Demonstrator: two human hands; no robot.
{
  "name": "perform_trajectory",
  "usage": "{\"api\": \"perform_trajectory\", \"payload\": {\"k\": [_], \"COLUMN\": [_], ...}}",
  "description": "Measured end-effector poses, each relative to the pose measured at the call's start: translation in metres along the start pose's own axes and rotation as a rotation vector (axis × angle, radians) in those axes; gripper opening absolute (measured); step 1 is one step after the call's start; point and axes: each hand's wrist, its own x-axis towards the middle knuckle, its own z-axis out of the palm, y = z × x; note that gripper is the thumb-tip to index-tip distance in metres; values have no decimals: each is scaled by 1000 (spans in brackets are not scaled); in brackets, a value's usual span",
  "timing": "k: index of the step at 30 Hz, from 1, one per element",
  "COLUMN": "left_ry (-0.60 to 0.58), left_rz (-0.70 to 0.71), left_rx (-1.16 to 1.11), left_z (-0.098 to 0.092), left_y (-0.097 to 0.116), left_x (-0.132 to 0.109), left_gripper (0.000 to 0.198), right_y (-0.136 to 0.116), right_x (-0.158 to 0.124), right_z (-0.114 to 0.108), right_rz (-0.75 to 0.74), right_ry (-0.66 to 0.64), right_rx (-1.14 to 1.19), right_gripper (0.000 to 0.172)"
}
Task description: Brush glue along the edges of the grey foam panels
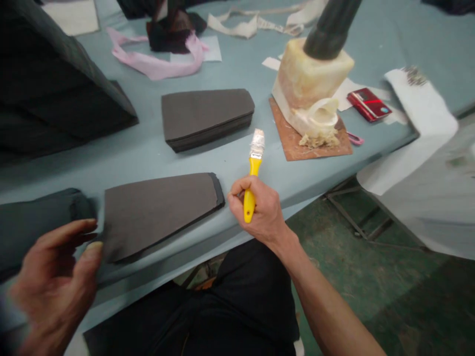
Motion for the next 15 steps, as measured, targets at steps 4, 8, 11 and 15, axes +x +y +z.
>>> {"api": "perform_trajectory", "payload": {"k": [4, 8, 11, 15], "left_ry": [68, 98, 131, 156], "left_rz": [-22, -49, -102, -142], "left_rx": [-74, -229, -290, -398], "left_z": [0, 2, 3, 5], "left_y": [1, -7, -9, -5], "left_x": [-6, -18, -26, -32], "left_gripper": [36, 37, 34, 32], "right_y": [0, -1, 1, 3], "right_x": [0, 0, -3, -6], "right_z": [-1, 0, 2, 4], "right_rz": [-22, -47, -41, -29], "right_ry": [-18, 19, 36, 62], "right_rx": [-29, -102, -151, -193], "right_gripper": [13, 14, 14, 13]}}
